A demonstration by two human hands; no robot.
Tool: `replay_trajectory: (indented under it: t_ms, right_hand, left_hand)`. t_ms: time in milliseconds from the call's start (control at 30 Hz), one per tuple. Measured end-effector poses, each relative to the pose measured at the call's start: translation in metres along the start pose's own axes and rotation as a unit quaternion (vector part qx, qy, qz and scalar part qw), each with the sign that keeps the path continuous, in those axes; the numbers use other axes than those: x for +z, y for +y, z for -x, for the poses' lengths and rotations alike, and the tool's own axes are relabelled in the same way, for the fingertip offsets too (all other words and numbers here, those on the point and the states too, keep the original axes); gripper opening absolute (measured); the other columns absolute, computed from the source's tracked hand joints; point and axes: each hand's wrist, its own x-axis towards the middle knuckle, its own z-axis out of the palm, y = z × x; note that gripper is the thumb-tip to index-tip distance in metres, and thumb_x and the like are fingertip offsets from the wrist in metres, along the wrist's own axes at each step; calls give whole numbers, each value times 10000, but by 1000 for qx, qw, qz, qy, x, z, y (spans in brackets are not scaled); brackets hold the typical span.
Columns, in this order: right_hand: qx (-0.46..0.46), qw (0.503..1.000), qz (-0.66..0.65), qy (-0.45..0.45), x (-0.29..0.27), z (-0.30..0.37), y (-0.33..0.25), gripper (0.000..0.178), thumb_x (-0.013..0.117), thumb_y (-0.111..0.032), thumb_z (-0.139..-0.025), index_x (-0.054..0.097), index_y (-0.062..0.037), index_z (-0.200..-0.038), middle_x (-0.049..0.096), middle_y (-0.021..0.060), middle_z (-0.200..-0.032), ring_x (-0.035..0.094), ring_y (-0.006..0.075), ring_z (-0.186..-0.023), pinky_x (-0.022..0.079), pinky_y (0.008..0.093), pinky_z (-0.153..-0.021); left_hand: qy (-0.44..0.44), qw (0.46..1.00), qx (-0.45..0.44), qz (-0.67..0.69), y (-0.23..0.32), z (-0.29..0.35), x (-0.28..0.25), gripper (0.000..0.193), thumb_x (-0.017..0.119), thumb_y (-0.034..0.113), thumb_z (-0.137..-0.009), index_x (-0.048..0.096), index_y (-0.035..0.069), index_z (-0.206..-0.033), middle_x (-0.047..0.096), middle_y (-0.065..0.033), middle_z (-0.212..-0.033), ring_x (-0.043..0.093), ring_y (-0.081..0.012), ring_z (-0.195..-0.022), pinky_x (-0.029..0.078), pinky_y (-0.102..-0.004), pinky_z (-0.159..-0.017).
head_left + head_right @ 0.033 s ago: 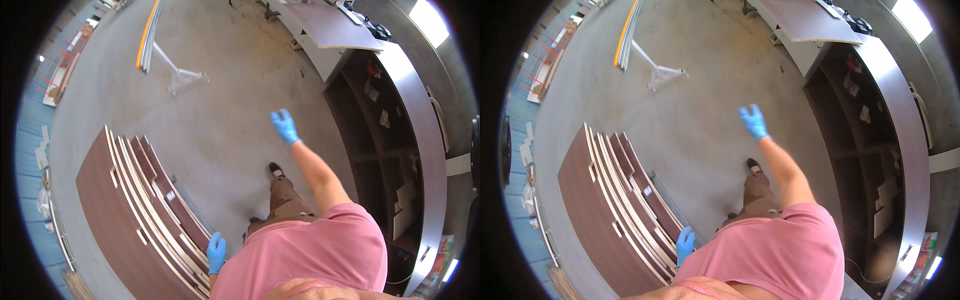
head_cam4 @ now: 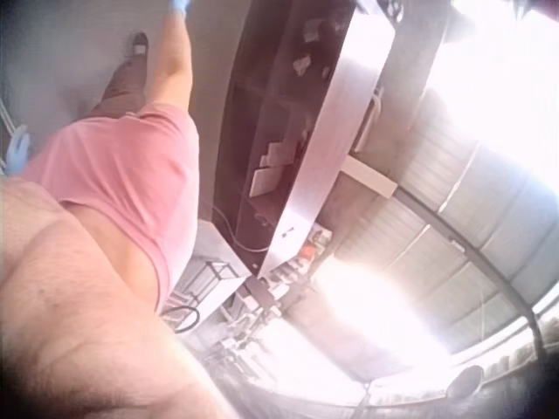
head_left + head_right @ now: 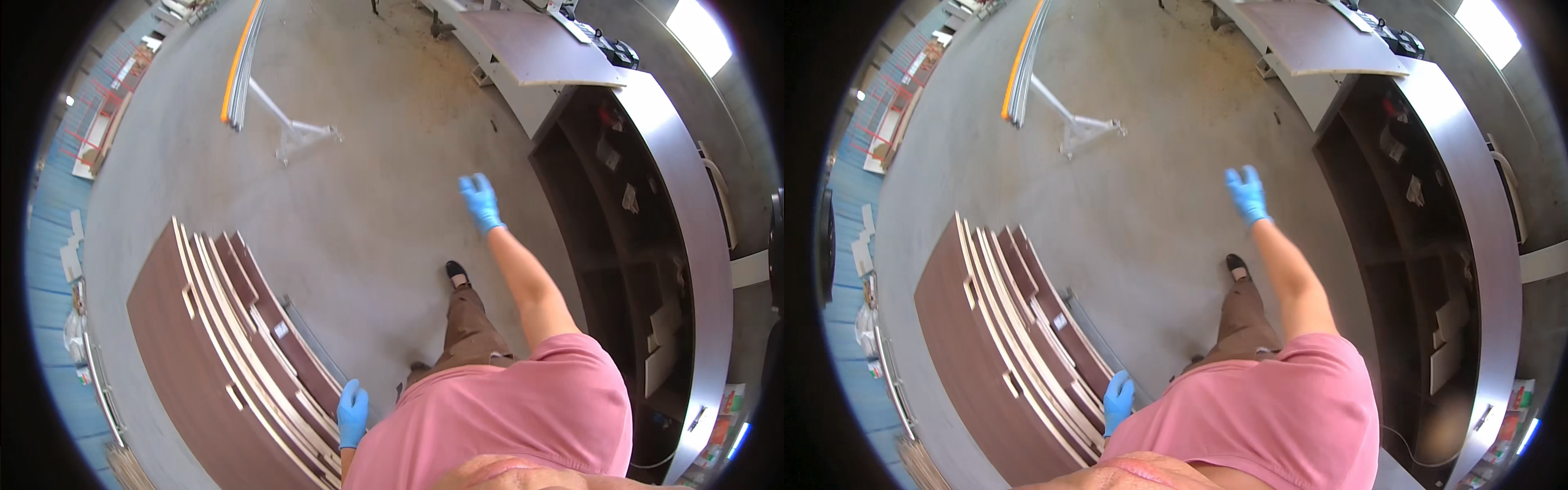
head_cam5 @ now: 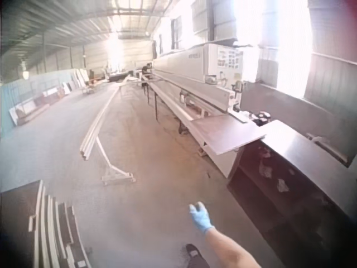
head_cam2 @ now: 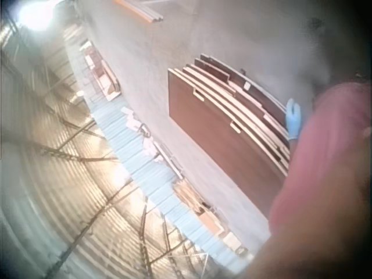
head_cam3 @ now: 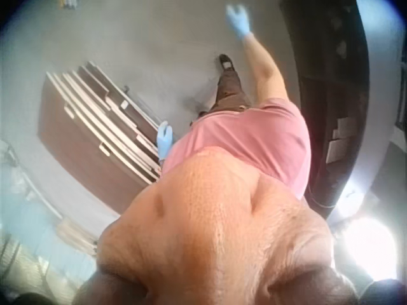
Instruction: The person repeatedly picks up large brown wood panels from a stack, carries them to a workbench, and places them down. They also use a handheld spray tool to apply a substance to the panels and arrange smaller cut pieces on the bench.
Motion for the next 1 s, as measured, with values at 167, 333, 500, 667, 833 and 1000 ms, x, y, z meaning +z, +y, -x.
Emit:
replay_trajectory:
  t_ms: [167,333,500,667,833,1000]
  right_hand:
    - [52,968,-178,170,-130,-249,27,800,742,-495,-961,478,16,-1517,607,133,-1449,584,249,-1306,437,374,-1123]
    - [140,804,-577,43,-155,-359,-7,925,731,-615,-910,360,-136,-1607,381,102,-1649,386,354,-1483,322,491,-1210]
    - [114,738,-664,41,-161,-407,-25,438,738,-334,-976,598,-179,-1361,658,30,-1350,616,276,-1261,492,499,-1116]
    - [162,742,-638,130,-155,-400,-38,280,726,-160,-955,689,-52,-1211,738,85,-1125,713,239,-1014,606,431,-899]
    - [132,758,-608,195,-218,-328,-22,376,684,-201,-974,645,-6,-1293,714,132,-1218,701,284,-1085,577,471,-973]
    - [131,747,-579,300,-241,-244,-27,331,691,-246,-973,689,10,-1182,722,87,-1108,693,203,-1010,580,403,-902]
  left_hand:
    - [0,990,53,-129,133,-109,76,556,639,256,-996,550,-29,-1465,678,-192,-1343,649,-254,-1198,505,-375,-1026]
    - [-98,969,55,-220,241,-178,180,612,645,377,-973,564,14,-1459,633,-246,-1419,629,-339,-1308,488,-417,-1096]
    - [-203,910,210,-295,366,-269,263,601,657,299,-997,519,-6,-1496,593,-215,-1486,590,-322,-1366,471,-407,-1135]
    - [-245,860,359,-268,525,-346,332,575,674,244,-971,559,-74,-1436,592,-252,-1474,544,-347,-1410,421,-408,-1181]
    - [-161,701,627,-300,704,-433,444,554,677,238,-954,581,-70,-1405,572,-288,-1466,501,-428,-1418,380,-473,-1209]
    - [-209,557,732,-332,859,-461,588,625,714,299,-947,549,-64,-1427,559,-311,-1454,521,-440,-1373,418,-481,-1169]
